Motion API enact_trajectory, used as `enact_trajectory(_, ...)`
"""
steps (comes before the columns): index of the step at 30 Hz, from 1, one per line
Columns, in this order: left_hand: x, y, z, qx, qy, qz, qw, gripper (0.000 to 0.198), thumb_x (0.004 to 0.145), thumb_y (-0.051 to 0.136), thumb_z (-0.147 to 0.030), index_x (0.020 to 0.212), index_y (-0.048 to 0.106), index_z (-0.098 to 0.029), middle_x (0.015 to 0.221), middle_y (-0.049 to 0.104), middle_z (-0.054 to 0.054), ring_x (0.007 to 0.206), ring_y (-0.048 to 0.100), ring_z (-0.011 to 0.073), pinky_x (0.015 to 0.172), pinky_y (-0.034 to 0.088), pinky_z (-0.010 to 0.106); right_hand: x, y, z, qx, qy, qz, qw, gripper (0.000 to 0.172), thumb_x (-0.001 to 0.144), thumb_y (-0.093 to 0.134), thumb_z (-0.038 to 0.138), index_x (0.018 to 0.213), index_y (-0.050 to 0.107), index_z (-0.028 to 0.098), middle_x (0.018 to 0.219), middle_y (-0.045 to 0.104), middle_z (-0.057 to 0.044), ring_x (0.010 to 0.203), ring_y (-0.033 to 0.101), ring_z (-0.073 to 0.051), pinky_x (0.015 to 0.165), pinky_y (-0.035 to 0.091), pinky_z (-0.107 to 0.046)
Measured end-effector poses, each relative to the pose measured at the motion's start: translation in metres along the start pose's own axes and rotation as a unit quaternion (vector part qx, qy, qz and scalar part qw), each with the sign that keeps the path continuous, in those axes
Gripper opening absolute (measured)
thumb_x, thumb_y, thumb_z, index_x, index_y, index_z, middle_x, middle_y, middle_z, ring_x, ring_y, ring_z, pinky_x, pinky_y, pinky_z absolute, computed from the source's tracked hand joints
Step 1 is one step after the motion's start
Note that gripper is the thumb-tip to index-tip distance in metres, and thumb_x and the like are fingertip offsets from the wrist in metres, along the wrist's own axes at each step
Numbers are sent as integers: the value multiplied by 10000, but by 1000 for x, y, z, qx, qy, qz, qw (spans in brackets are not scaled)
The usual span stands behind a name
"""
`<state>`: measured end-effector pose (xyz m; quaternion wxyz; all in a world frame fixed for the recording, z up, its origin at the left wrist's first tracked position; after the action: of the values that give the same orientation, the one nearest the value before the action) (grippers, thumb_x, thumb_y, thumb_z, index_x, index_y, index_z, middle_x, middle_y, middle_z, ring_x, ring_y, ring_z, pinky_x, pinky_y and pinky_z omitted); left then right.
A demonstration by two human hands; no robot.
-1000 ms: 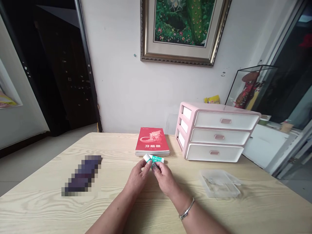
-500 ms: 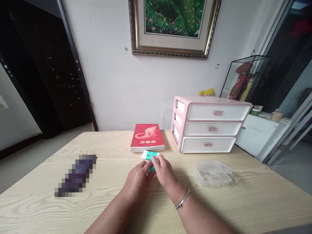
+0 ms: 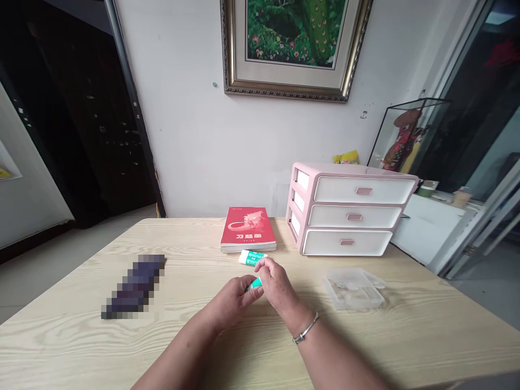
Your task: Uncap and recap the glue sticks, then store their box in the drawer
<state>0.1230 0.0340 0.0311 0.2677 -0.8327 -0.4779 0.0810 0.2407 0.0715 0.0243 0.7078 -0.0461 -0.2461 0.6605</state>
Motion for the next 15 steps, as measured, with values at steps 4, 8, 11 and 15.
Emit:
enact_trajectory(4, -4, 6, 10, -150, -76, 53, 984, 444, 866, 504, -635, 827, 500, -192, 623, 405, -74, 494, 289, 66, 448, 246, 202, -3, 1, 6, 28, -34, 17, 999, 179, 783, 377, 179, 730, 543, 218, 515, 479, 53, 496, 481, -133, 491, 343, -225)
enact_trajectory(8, -5, 19, 19, -296, -130, 102, 941, 460, 820, 556, -665, 886, 495, -213, 621, 381, -95, 421, 181, 38, 361, 157, 171, -9, -1, 17, 72, -49, 48, 995, 161, 819, 367, 197, 746, 507, 229, 474, 456, 70, 422, 493, -133, 432, 347, -217)
enact_trajectory(11, -6, 24, 17, -352, -133, 131, 917, 472, 827, 550, -654, 956, 549, -199, 610, 360, -99, 396, 157, 29, 335, 168, 158, -14, -6, 26, 75, -72, 51, 993, 168, 853, 360, 213, 775, 508, 234, 460, 445, 79, 396, 499, -131, 414, 337, -211)
enact_trajectory(15, -8, 23, 12, -371, -123, 141, 910, 470, 836, 543, -638, 973, 571, -189, 599, 349, -97, 384, 168, 29, 323, 205, 159, -12, -16, 29, 48, -96, 40, 993, 184, 861, 363, 223, 809, 539, 232, 455, 458, 74, 414, 483, -130, 452, 337, -221)
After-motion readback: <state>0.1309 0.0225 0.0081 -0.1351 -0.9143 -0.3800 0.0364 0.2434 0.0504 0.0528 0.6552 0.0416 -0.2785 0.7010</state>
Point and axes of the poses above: each hand's wrist, its own x-axis towards the middle knuckle, its own y-axis out of the palm, z = x × y, the point moved 7 cm from there along x, towards the middle knuckle
